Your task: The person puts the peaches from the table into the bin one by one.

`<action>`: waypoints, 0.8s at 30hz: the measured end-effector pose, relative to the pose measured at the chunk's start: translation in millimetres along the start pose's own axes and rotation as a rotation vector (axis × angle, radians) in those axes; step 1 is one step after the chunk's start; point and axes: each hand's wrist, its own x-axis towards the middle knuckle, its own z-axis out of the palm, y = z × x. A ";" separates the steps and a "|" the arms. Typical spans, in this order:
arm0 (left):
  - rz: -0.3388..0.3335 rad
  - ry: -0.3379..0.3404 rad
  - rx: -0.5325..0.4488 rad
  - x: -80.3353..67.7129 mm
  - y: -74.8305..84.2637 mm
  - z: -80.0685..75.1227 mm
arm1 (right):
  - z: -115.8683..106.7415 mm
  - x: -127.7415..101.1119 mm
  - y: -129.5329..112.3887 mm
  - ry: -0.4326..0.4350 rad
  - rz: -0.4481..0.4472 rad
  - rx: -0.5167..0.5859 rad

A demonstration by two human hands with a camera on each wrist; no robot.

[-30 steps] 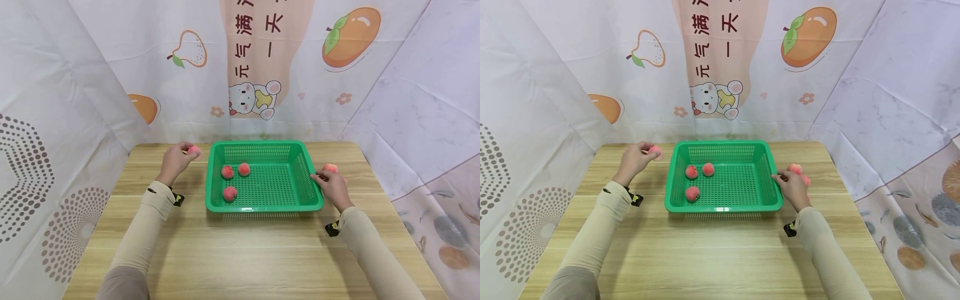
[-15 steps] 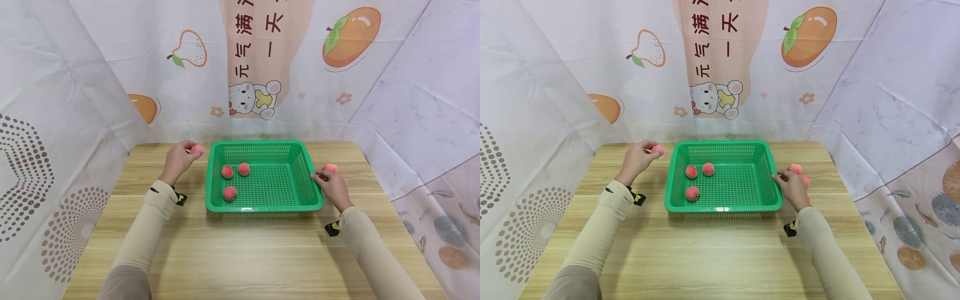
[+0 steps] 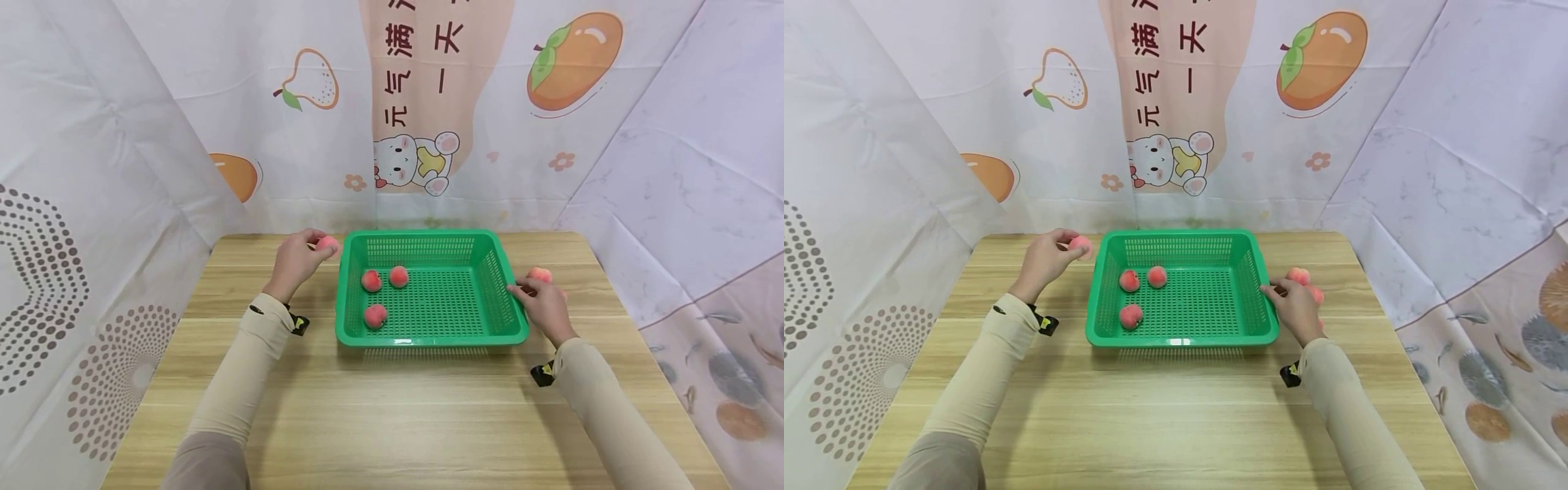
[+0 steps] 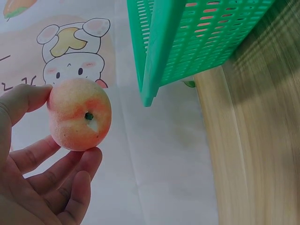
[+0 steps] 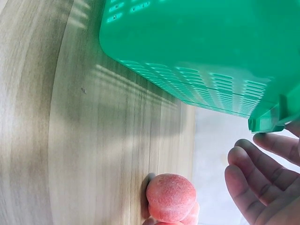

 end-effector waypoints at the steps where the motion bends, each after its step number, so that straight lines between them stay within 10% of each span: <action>1: -0.002 0.000 0.001 -0.1 0.6 0.4 | 0.1 0.1 -0.3 -0.001 0.002 0.001; 24: 0.050 -0.050 -0.020 0.8 12.7 14.9 | 1.0 1.2 0.2 -0.006 -0.003 0.002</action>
